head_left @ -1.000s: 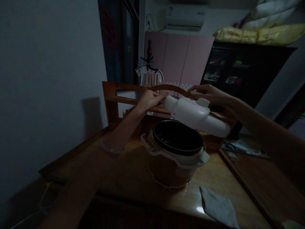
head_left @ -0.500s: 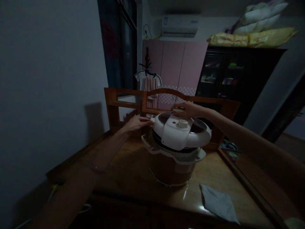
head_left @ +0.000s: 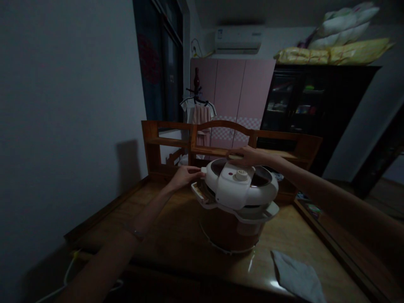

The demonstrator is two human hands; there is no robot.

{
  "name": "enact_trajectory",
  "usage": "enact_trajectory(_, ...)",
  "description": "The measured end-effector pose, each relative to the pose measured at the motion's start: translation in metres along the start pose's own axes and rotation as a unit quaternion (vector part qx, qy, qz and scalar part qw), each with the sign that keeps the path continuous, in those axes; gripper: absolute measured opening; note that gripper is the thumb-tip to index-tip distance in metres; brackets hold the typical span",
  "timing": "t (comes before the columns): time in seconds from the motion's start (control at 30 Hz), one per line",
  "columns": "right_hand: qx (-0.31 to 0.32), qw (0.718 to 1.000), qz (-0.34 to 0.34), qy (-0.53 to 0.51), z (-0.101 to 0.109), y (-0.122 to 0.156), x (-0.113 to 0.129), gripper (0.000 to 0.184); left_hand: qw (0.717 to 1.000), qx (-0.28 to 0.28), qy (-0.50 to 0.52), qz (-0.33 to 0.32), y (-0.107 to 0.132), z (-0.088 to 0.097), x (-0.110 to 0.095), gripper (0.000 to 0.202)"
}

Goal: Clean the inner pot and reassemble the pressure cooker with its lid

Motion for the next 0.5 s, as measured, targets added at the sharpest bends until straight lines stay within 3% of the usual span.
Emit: enact_trajectory(0.5,-0.022,0.999,0.022,-0.017,-0.017,0.004,-0.002,0.038,1.000,-0.018,0.016,0.008,0.005,-0.006,0.011,0.050)
Point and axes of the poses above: each hand's wrist, its own y-axis away from the middle knuckle, its own z-axis out of the back of the hand, x = y × z, the point moved 1 cm from there along -y, towards the middle knuckle, and after that the axes turned 1 degree about -x, right-handed, at the moved point
